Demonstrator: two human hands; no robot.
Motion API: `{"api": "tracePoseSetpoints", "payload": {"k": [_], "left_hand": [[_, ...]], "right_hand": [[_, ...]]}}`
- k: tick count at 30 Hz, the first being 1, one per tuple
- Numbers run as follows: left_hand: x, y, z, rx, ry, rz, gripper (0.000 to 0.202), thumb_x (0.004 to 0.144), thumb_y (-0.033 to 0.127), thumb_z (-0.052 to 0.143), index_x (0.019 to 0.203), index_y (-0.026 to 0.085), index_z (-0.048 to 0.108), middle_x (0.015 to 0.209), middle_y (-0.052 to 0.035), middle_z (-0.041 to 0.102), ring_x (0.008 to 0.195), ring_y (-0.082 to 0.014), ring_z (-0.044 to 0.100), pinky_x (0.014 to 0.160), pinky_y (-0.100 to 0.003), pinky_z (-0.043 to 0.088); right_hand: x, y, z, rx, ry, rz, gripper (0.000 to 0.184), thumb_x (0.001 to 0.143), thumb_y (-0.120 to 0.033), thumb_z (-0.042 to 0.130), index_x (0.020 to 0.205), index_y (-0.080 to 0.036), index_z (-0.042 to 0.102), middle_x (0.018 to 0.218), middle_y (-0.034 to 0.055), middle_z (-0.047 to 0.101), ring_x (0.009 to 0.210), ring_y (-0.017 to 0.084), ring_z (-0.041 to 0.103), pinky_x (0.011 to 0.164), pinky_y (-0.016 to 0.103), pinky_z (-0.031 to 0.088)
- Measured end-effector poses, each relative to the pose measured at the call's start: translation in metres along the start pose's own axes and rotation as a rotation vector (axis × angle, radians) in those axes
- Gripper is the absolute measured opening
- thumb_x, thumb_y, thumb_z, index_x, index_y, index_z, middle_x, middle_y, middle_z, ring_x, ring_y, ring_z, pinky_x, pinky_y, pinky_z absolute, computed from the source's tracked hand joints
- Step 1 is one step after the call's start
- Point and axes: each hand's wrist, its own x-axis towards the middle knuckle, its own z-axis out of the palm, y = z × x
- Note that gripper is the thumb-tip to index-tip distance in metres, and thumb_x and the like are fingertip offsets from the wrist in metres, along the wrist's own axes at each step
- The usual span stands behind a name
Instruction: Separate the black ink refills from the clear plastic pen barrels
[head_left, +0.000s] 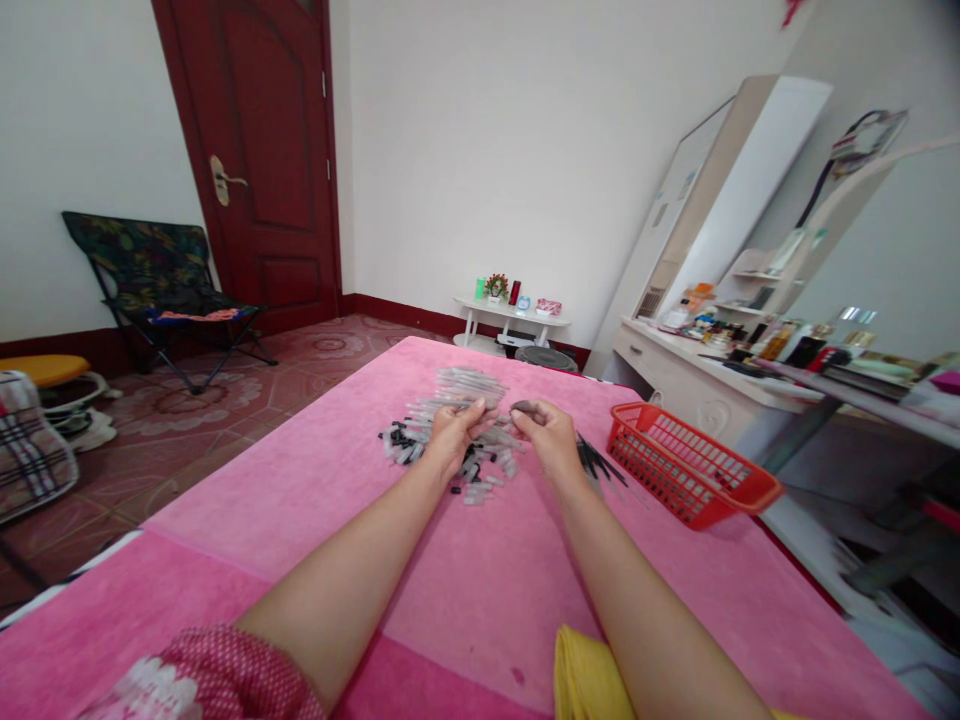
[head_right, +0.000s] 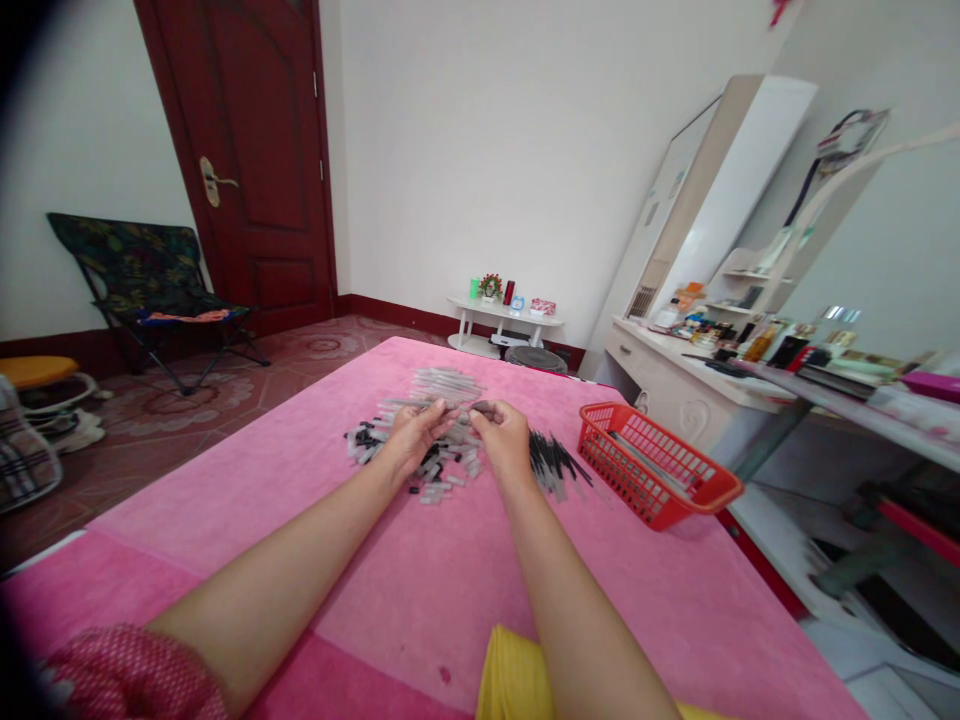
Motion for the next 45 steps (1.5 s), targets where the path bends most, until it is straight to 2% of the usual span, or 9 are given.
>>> {"api": "tracePoseSetpoints", "payload": {"k": [10,14,31,37,41,43,45], "left_hand": [[-0.005,0.0,0.006,0.065,-0.073,-0.025,0.029,0.058,0.028,0.081,0.074,0.009,0.067,0.074,-0.0071,0.071,0.068,-0.0156,0.068,0.064,-0.023,0.056],[-0.006,0.0,0.008,0.058,-0.077,-0.025,0.029,0.057,0.028,0.082,0.073,0.01,0.067,0.071,-0.0051,0.07,0.065,-0.0144,0.067,0.062,-0.022,0.056],[-0.005,-0.001,0.008,0.062,-0.047,-0.029,0.026,0.061,0.026,0.08,0.074,0.009,0.066,0.074,-0.0068,0.071,0.066,-0.0142,0.067,0.064,-0.023,0.055],[-0.004,-0.002,0.006,0.086,-0.068,-0.014,0.032,0.056,0.029,0.082,0.075,0.009,0.065,0.069,-0.0045,0.069,0.064,-0.0143,0.066,0.064,-0.024,0.055],[-0.006,-0.004,0.007,0.112,-0.087,0.016,0.036,0.054,0.03,0.083,0.077,0.01,0.063,0.067,-0.0025,0.068,0.062,-0.0128,0.065,0.062,-0.024,0.055],[-0.007,-0.004,0.007,0.127,-0.084,0.021,0.038,0.052,0.03,0.084,0.077,0.01,0.063,0.067,-0.0014,0.067,0.06,-0.0119,0.064,0.061,-0.023,0.055],[-0.008,-0.005,0.008,0.141,-0.085,0.019,0.04,0.051,0.03,0.084,0.077,0.011,0.062,0.066,-0.0007,0.066,0.059,-0.0115,0.064,0.061,-0.023,0.054]], "right_hand": [[0.0,0.002,0.003,0.005,-0.048,-0.051,0.019,0.062,-0.026,0.063,0.077,-0.016,0.06,0.07,0.0032,0.068,0.063,0.016,0.063,0.063,0.031,0.053],[0.0,0.003,0.003,-0.012,-0.061,-0.066,0.018,0.063,-0.026,0.062,0.078,-0.016,0.059,0.072,0.0034,0.068,0.065,0.016,0.064,0.064,0.031,0.054],[0.001,0.007,0.002,-0.147,-0.044,-0.151,0.015,0.066,-0.026,0.06,0.078,-0.017,0.06,0.077,0.0032,0.065,0.064,0.016,0.062,0.063,0.03,0.055],[0.001,0.009,0.003,-0.153,-0.055,-0.173,0.015,0.068,-0.026,0.059,0.079,-0.017,0.06,0.077,0.003,0.064,0.068,0.016,0.063,0.065,0.031,0.055],[-0.002,0.009,0.003,-0.175,-0.039,-0.148,0.014,0.069,-0.028,0.057,0.078,-0.017,0.059,0.074,0.0028,0.065,0.064,0.016,0.062,0.058,0.028,0.053],[-0.002,0.009,0.002,-0.286,-0.019,-0.143,0.014,0.072,-0.031,0.054,0.072,-0.018,0.058,0.066,0.0017,0.062,0.056,0.015,0.059,0.051,0.026,0.049],[-0.003,0.008,-0.001,-0.443,-0.016,-0.153,0.025,0.078,-0.038,0.049,0.061,-0.019,0.054,0.055,0.0002,0.057,0.047,0.013,0.054,0.046,0.024,0.043]]}}
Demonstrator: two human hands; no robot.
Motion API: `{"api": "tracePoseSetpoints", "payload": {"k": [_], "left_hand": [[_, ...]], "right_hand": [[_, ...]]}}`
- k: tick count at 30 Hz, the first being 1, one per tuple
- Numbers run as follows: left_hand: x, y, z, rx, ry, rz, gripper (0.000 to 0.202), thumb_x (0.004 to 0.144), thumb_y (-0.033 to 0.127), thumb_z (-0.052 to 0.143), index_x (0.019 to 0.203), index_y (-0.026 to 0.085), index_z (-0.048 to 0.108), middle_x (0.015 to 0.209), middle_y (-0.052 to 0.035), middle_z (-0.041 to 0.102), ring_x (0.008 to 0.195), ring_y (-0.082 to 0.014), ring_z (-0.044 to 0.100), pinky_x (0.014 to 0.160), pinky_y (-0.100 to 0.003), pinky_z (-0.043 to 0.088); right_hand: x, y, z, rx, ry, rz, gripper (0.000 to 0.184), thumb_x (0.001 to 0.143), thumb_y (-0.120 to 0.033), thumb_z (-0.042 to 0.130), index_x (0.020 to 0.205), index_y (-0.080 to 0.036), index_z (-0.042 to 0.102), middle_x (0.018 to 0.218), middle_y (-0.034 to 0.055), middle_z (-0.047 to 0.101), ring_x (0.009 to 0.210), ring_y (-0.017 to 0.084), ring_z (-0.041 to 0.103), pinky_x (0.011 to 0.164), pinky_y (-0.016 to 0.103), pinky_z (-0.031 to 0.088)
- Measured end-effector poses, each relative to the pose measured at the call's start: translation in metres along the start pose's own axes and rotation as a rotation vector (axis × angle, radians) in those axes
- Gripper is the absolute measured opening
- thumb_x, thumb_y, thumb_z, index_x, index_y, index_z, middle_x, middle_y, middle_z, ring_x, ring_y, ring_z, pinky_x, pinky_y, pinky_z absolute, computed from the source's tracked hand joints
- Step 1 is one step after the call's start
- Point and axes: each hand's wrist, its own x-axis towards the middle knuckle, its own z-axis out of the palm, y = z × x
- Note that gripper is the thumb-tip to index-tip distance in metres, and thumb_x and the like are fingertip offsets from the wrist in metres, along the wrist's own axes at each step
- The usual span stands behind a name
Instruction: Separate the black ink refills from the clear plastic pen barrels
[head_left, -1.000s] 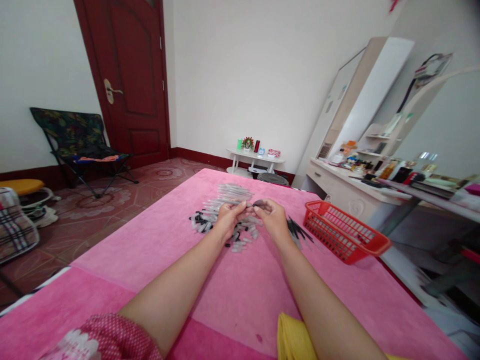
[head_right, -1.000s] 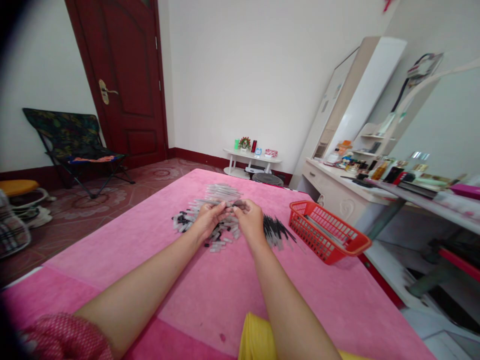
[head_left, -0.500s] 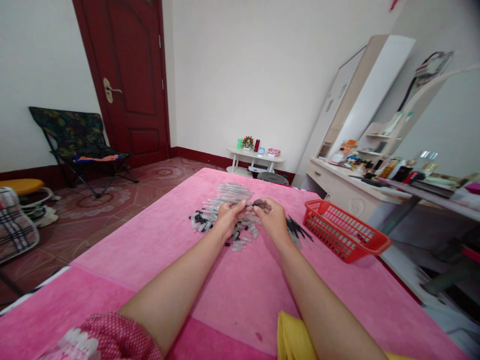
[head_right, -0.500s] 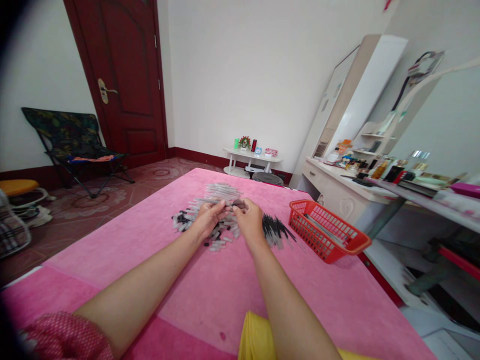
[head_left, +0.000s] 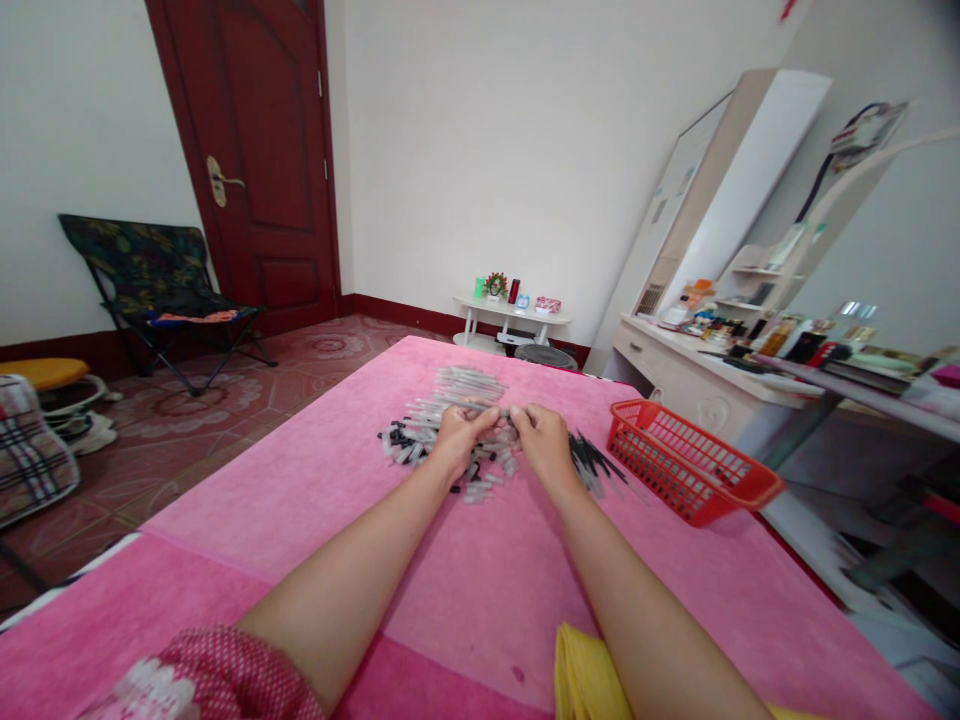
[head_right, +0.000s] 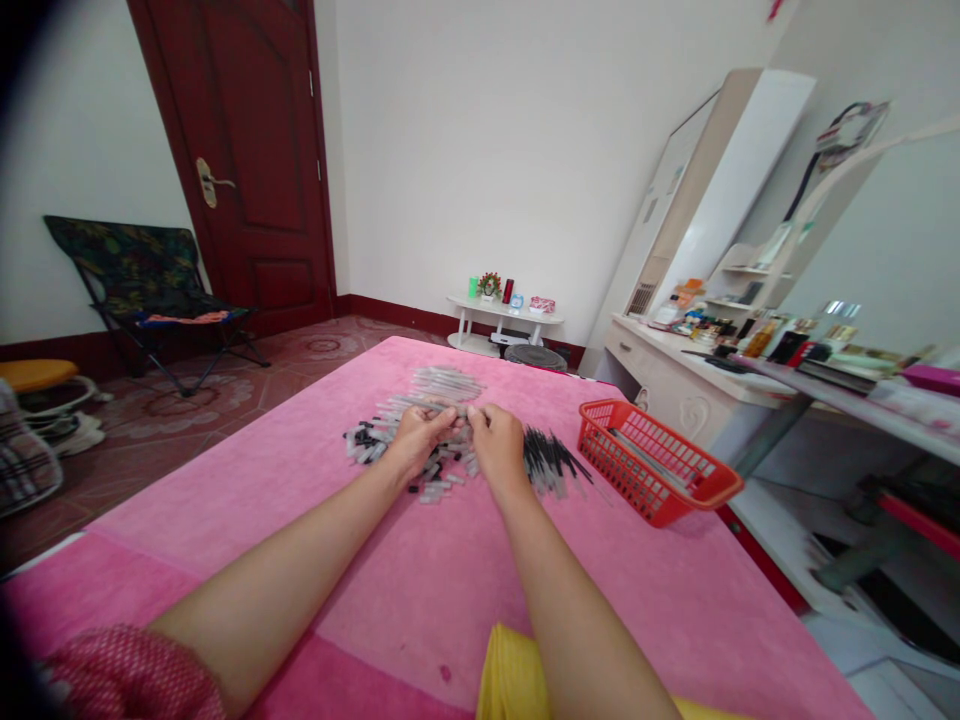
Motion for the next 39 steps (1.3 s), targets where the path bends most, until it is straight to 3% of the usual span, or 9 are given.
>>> {"api": "tracePoseSetpoints", "payload": {"k": [3,8,13,18,22,26,30,34,39], "left_hand": [[0.0006,-0.0004,0.0003,0.005,-0.008,0.003,0.039,0.051,0.031,0.084,0.077,0.011,0.063,0.065,-0.0005,0.066,0.06,-0.0119,0.064,0.062,-0.022,0.054],[0.0019,0.001,-0.0004,0.016,0.0,0.019,0.04,0.051,0.033,0.084,0.077,0.011,0.064,0.068,-0.002,0.067,0.059,-0.0113,0.062,0.061,-0.022,0.053],[0.0006,0.0025,0.0006,0.033,-0.039,-0.024,0.039,0.051,0.033,0.084,0.077,0.011,0.064,0.066,-0.0019,0.067,0.059,-0.0122,0.063,0.06,-0.023,0.053],[0.0015,0.0026,-0.0006,0.019,-0.004,-0.007,0.038,0.051,0.033,0.084,0.075,0.011,0.065,0.067,-0.0023,0.067,0.058,-0.0109,0.062,0.061,-0.022,0.052],[0.0014,0.0034,-0.0007,0.028,-0.014,-0.025,0.039,0.05,0.034,0.084,0.075,0.01,0.065,0.065,-0.0023,0.066,0.057,-0.012,0.062,0.059,-0.023,0.052],[0.0015,0.0032,-0.0009,0.031,-0.016,-0.013,0.039,0.05,0.034,0.084,0.075,0.01,0.065,0.066,-0.0022,0.067,0.056,-0.0107,0.061,0.06,-0.023,0.052],[0.0015,0.0031,-0.0014,0.051,-0.041,-0.032,0.039,0.051,0.035,0.084,0.074,0.011,0.065,0.065,-0.0025,0.067,0.056,-0.0117,0.062,0.059,-0.023,0.052],[0.0008,0.0044,-0.001,0.048,-0.038,-0.027,0.038,0.051,0.034,0.084,0.075,0.01,0.065,0.065,-0.003,0.067,0.056,-0.011,0.062,0.058,-0.021,0.052],[0.0007,0.0037,-0.0012,0.05,-0.047,-0.039,0.038,0.051,0.033,0.084,0.076,0.011,0.065,0.065,-0.0029,0.067,0.057,-0.0117,0.062,0.057,-0.021,0.052]], "right_hand": [[0.0008,0.0005,-0.0031,-0.108,-0.049,-0.002,0.04,0.084,-0.046,0.04,0.055,-0.02,0.049,0.047,-0.0006,0.051,0.042,0.012,0.05,0.044,0.023,0.038],[0.0017,-0.0014,-0.0036,0.014,-0.064,-0.025,0.023,0.076,-0.043,0.053,0.074,-0.02,0.054,0.064,-0.0008,0.061,0.047,0.013,0.054,0.046,0.023,0.04],[0.0007,-0.0007,-0.0055,-0.125,-0.088,-0.008,0.041,0.084,-0.047,0.039,0.056,-0.02,0.05,0.05,-0.0002,0.055,0.046,0.014,0.051,0.049,0.024,0.038],[0.0017,0.0013,-0.0054,-0.132,-0.039,-0.065,0.025,0.078,-0.043,0.052,0.07,-0.02,0.056,0.061,-0.0007,0.061,0.051,0.014,0.054,0.051,0.023,0.038],[0.0018,0.0008,-0.0051,-0.149,-0.092,-0.016,0.039,0.084,-0.047,0.041,0.059,-0.02,0.052,0.049,-0.0012,0.055,0.045,0.013,0.051,0.05,0.024,0.038],[0.0025,0.0003,-0.0058,-0.112,-0.078,-0.031,0.029,0.078,-0.046,0.051,0.067,-0.02,0.055,0.058,-0.0014,0.06,0.047,0.013,0.052,0.049,0.023,0.037],[0.0032,0.0015,-0.006,-0.096,-0.118,0.004,0.038,0.082,-0.048,0.043,0.057,-0.02,0.052,0.048,-0.0013,0.054,0.042,0.013,0.05,0.048,0.024,0.036],[0.0038,0.0028,-0.0059,-0.107,-0.069,-0.017,0.031,0.077,-0.047,0.051,0.065,-0.02,0.055,0.052,-0.0017,0.057,0.046,0.013,0.051,0.049,0.023,0.036],[0.0042,0.0036,-0.0059,-0.114,-0.132,0.013,0.042,0.083,-0.051,0.04,0.058,-0.019,0.052,0.048,-0.0005,0.055,0.043,0.012,0.05,0.047,0.023,0.036]]}}
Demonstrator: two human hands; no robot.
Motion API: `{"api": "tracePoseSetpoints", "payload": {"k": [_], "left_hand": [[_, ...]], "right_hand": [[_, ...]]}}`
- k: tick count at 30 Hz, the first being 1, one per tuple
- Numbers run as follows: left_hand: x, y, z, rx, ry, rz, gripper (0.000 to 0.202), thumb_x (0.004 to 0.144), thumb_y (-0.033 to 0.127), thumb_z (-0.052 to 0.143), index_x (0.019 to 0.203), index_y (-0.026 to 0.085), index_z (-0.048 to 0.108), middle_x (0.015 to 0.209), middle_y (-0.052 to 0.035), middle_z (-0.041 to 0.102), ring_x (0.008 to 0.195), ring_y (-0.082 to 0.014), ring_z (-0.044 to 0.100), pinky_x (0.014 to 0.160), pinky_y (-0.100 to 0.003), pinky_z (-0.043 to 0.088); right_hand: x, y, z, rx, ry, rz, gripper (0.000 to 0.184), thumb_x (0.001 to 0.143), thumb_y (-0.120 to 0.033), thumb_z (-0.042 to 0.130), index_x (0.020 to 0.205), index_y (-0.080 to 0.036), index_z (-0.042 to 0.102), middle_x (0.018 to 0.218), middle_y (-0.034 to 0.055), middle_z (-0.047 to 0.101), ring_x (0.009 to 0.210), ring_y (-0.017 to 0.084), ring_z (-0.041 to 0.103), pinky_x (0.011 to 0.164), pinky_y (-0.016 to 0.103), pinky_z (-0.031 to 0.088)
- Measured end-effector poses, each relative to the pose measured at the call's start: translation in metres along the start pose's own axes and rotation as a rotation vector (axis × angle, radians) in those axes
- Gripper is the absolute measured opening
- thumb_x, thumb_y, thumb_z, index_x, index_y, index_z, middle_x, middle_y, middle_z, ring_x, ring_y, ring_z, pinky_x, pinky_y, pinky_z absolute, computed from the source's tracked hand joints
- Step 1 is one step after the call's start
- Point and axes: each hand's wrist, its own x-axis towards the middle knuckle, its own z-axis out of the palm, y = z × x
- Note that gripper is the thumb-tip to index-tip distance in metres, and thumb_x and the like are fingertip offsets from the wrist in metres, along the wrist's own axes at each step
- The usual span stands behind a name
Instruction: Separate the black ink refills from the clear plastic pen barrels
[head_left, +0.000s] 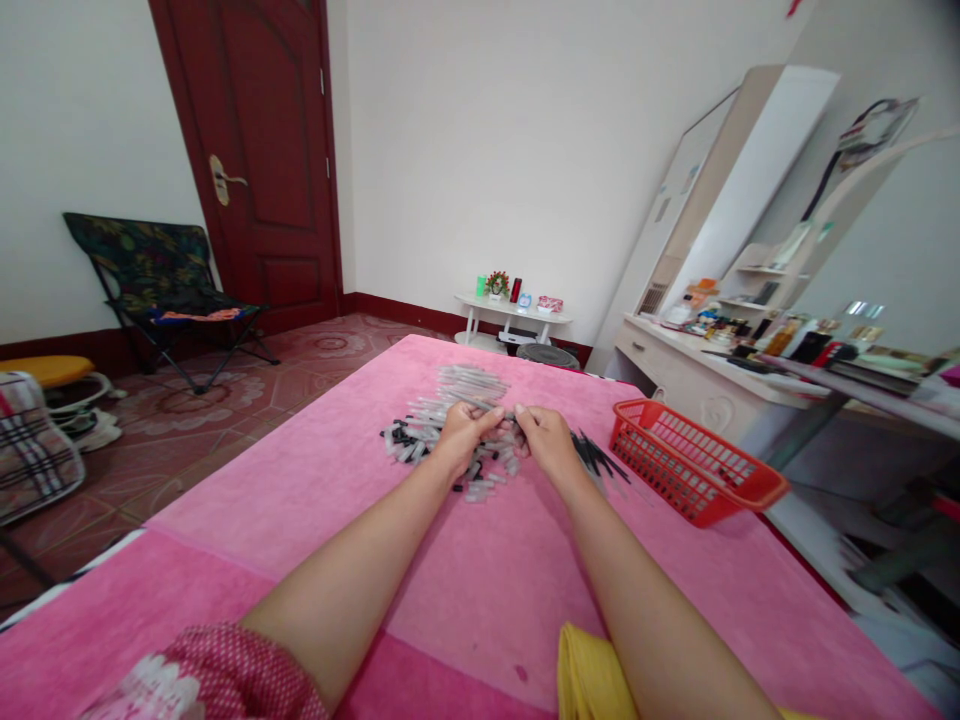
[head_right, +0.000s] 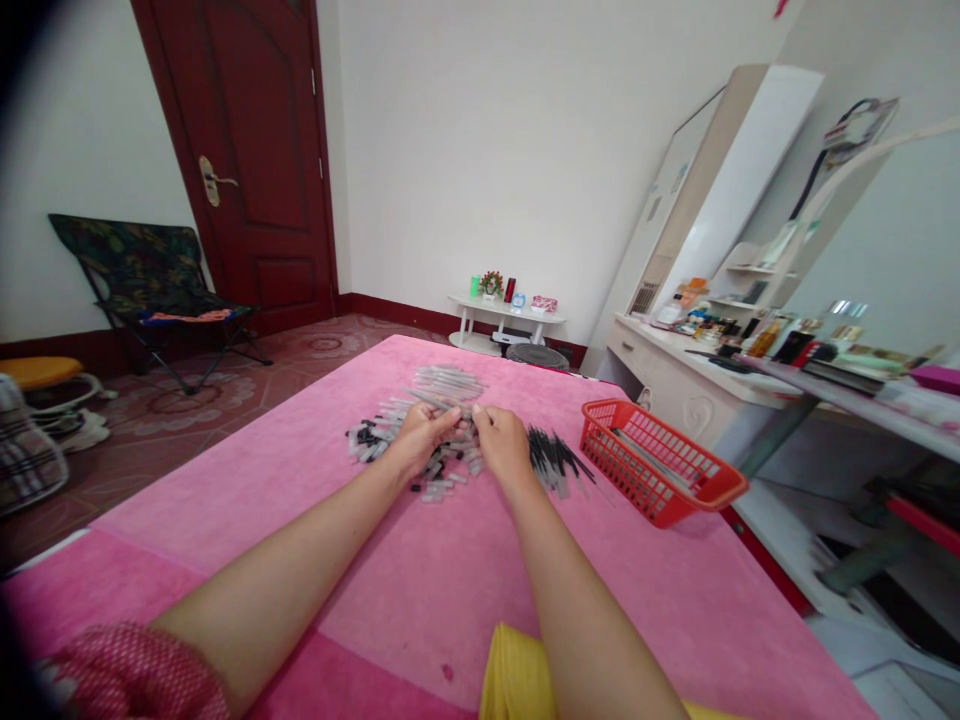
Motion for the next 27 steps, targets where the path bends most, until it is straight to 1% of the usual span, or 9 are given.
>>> {"api": "tracePoseSetpoints", "payload": {"k": [3,5,9,13,16,18,20,22,27], "left_hand": [[0.0009,-0.0009,-0.0009,-0.013,0.005,0.012,0.037,0.052,0.033,0.083,0.075,0.01,0.065,0.066,-0.0032,0.067,0.056,-0.0099,0.061,0.058,-0.02,0.052],[0.0013,-0.0009,-0.0012,-0.004,0.001,0.016,0.037,0.053,0.033,0.083,0.075,0.01,0.065,0.067,-0.0036,0.067,0.055,-0.0098,0.061,0.058,-0.02,0.052],[0.0006,0.0,-0.0005,0.017,0.0,-0.005,0.04,0.05,0.035,0.084,0.075,0.01,0.065,0.064,-0.0025,0.066,0.056,-0.0111,0.062,0.057,-0.021,0.052],[0.0002,-0.0003,0.0002,0.033,-0.002,0.0,0.042,0.05,0.036,0.084,0.076,0.01,0.065,0.066,-0.002,0.066,0.055,-0.01,0.06,0.059,-0.022,0.052],[0.0006,-0.001,0.0002,0.041,-0.011,-0.008,0.043,0.049,0.037,0.084,0.076,0.01,0.065,0.064,-0.0023,0.066,0.055,-0.0108,0.06,0.058,-0.022,0.051],[0.0011,-0.0012,-0.0003,0.038,-0.01,-0.007,0.043,0.049,0.037,0.084,0.076,0.01,0.064,0.063,-0.0024,0.066,0.055,-0.011,0.061,0.057,-0.022,0.051],[0.0015,-0.0012,-0.0009,0.032,0.0,0.003,0.042,0.051,0.037,0.083,0.076,0.01,0.065,0.064,-0.0027,0.066,0.054,-0.0104,0.06,0.057,-0.022,0.05],[0.0015,-0.0008,-0.0015,0.029,0.008,0.013,0.041,0.051,0.037,0.083,0.075,0.01,0.064,0.065,-0.0029,0.067,0.054,-0.0098,0.06,0.057,-0.022,0.05],[0.0002,0.0004,-0.0011,0.037,0.007,0.01,0.041,0.051,0.037,0.083,0.074,0.009,0.064,0.064,-0.0028,0.066,0.054,-0.0102,0.059,0.058,-0.023,0.051]], "right_hand": [[0.0007,0.0004,0.0005,0.016,0.017,-0.021,0.034,0.078,-0.049,0.049,0.063,-0.019,0.053,0.053,-0.0013,0.058,0.045,0.013,0.053,0.047,0.023,0.037],[0.0014,0.0009,0.0009,0.028,0.004,-0.027,0.031,0.077,-0.047,0.051,0.062,-0.019,0.052,0.052,-0.0017,0.057,0.044,0.013,0.053,0.046,0.023,0.038],[0.0019,0.0023,0.0012,0.074,-0.076,0.032,0.044,0.083,-0.051,0.038,0.057,-0.019,0.052,0.046,-0.0008,0.054,0.039,0.013,0.051,0.043,0.024,0.038],[0.0016,0.0018,0.0018,0.087,-0.06,0.023,0.041,0.079,-0.053,0.048,0.057,-0.019,0.051,0.045,-0.0011,0.054,0.04,0.012,0.051,0.043,0.023,0.038],[0.0012,0.0002,0.002,0.16,-0.104,0.099,0.05,0.081,-0.059,0.04,0.054,-0.018,0.05,0.041,-0.0005,0.051,0.034,0.012,0.047,0.039,0.024,0.035],[0.0011,-0.0006,0.0016,0.198,-0.093,0.114,0.049,0.079,-0.06,0.042,0.056,-0.018,0.051,0.044,-0.0002,0.052,0.035,0.012,0.047,0.038,0.024,0.035],[0.0011,-0.0003,0.0013,0.196,-0.033,0.066,0.04,0.074,-0.056,0.053,0.062,-0.018,0.052,0.047,-0.0015,0.053,0.038,0.012,0.049,0.04,0.023,0.036],[0.0012,0.0012,0.0016,0.186,-0.001,0.015,0.033,0.071,-0.05,0.059,0.065,-0.018,0.051,0.047,-0.0031,0.052,0.04,0.012,0.05,0.041,0.022,0.036],[0.002,0.0039,0.0036,0.192,-0.07,0.04,0.035,0.077,-0.049,0.049,0.059,-0.018,0.05,0.051,-0.0007,0.055,0.038,0.011,0.05,0.041,0.023,0.039]]}}
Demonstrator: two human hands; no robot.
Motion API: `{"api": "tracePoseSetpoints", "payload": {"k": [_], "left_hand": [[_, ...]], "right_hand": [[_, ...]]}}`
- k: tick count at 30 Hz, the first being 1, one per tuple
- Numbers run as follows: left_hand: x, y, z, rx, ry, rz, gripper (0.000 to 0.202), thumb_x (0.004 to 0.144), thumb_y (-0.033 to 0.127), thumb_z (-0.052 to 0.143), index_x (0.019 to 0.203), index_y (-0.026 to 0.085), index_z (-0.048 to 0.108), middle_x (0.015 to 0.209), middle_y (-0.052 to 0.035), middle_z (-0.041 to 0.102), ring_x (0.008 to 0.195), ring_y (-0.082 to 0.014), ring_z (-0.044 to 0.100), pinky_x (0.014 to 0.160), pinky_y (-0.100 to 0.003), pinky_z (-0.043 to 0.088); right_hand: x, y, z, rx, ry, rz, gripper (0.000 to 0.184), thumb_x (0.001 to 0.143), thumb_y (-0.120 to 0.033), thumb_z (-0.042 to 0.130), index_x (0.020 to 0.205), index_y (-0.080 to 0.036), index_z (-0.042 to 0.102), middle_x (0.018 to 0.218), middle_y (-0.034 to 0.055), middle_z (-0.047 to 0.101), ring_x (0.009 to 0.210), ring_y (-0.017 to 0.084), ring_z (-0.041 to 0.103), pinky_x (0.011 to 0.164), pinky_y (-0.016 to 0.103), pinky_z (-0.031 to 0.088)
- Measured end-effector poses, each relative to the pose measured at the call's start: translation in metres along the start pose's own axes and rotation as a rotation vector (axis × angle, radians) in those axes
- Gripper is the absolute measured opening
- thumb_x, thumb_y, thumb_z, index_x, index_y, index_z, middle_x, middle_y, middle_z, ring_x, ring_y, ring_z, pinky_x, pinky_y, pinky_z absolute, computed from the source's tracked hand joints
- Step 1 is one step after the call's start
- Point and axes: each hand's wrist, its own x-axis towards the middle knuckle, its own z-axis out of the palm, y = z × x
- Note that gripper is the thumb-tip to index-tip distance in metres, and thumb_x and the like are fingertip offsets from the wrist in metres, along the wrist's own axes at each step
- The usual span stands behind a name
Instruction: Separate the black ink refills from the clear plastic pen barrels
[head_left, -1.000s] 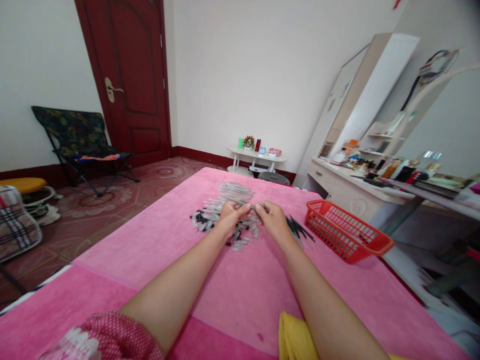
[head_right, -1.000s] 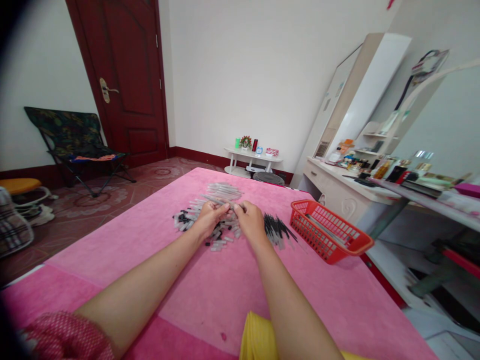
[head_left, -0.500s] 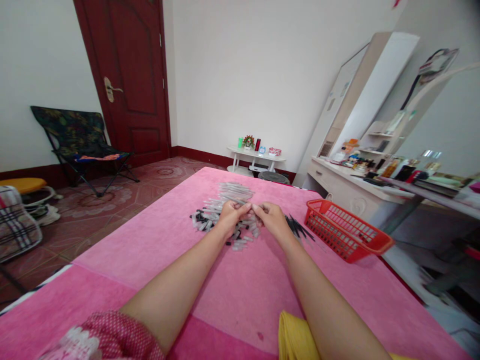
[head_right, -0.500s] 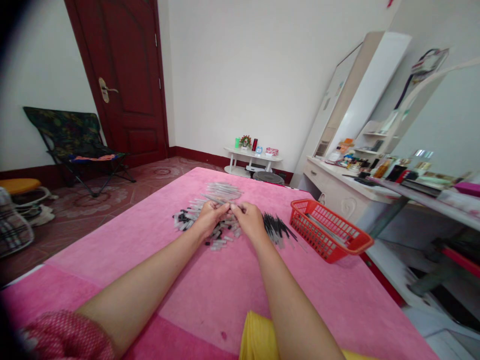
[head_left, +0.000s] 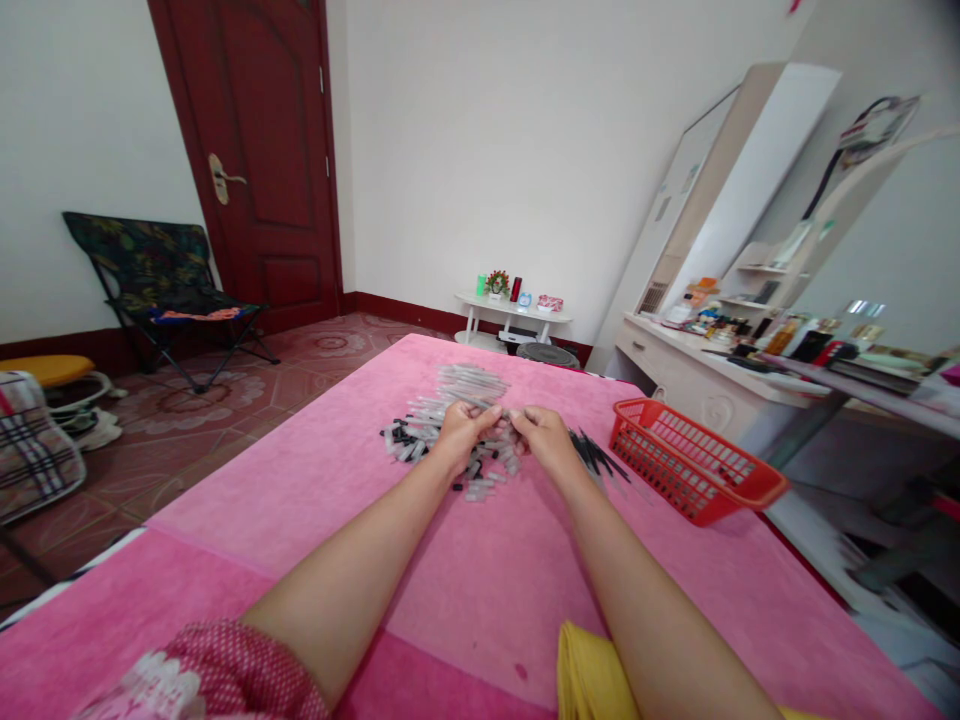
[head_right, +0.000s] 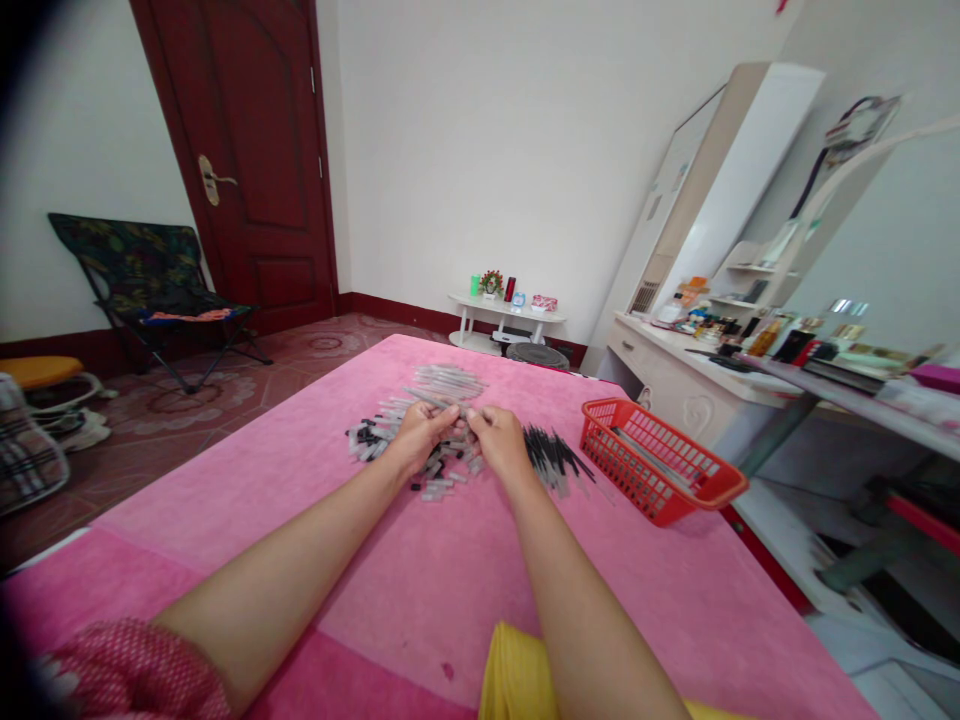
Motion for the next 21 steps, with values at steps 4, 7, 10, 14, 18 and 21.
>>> {"api": "tracePoseSetpoints", "payload": {"k": [4,7,10,14,18,21], "left_hand": [[0.001,-0.001,0.0,-0.003,-0.003,0.001,0.041,0.052,0.036,0.083,0.076,0.009,0.063,0.065,-0.0028,0.065,0.057,-0.0113,0.06,0.057,-0.023,0.051],[0.004,0.0,-0.003,-0.036,0.065,0.034,0.039,0.057,0.038,0.08,0.078,0.01,0.062,0.073,-0.0038,0.065,0.063,-0.0125,0.061,0.056,-0.023,0.052],[0.008,0.002,-0.008,-0.086,0.17,0.058,0.033,0.066,0.04,0.073,0.079,0.012,0.061,0.074,-0.0029,0.061,0.064,-0.0116,0.059,0.052,-0.022,0.051],[0.01,0.005,-0.014,-0.099,0.144,0.074,0.033,0.074,0.039,0.065,0.095,0.013,0.063,0.069,-0.0005,0.054,0.059,-0.0101,0.055,0.049,-0.021,0.049],[0.007,0.005,-0.013,-0.062,0.093,0.094,0.045,0.076,0.035,0.062,0.118,0.017,0.057,0.065,0.0022,0.052,0.052,-0.0083,0.05,0.047,-0.02,0.045],[0.006,0.003,-0.01,0.014,0.079,0.1,0.05,0.077,0.029,0.058,0.125,0.018,0.053,0.06,0.0037,0.05,0.047,-0.0071,0.046,0.046,-0.019,0.041]], "right_hand": [[0.0,-0.003,0.0,-0.038,0.015,0.008,0.037,0.08,-0.049,0.045,0.06,-0.018,0.051,0.051,-0.0003,0.056,0.038,0.012,0.051,0.041,0.023,0.039],[-0.002,-0.003,0.001,-0.025,-0.081,0.066,0.04,0.083,-0.047,0.039,0.059,-0.017,0.053,0.048,0.0002,0.056,0.036,0.012,0.049,0.04,0.023,0.037],[-0.005,-0.001,0.003,-0.175,-0.232,0.012,0.022,0.076,-0.033,0.053,0.064,-0.016,0.059,0.054,-0.0002,0.06,0.045,0.012,0.053,0.046,0.022,0.039],[-0.011,-0.002,0.005,-0.508,-0.331,-0.094,0.017,0.061,-0.01,0.06,0.074,-0.018,0.069,0.072,0.0006,0.069,0.068,0.014,0.061,0.061,0.021,0.041],[-0.017,-0.005,0.01,-0.659,-0.385,-0.081,0.022,0.061,-0.011,0.062,0.079,-0.021,0.07,0.077,0.0016,0.071,0.072,0.016,0.063,0.061,0.021,0.039],[-0.021,-0.005,0.014,-0.742,-0.39,-0.082,0.022,0.064,-0.011,0.06,0.079,-0.022,0.071,0.078,0.0026,0.071,0.073,0.016,0.063,0.06,0.021,0.038]]}}
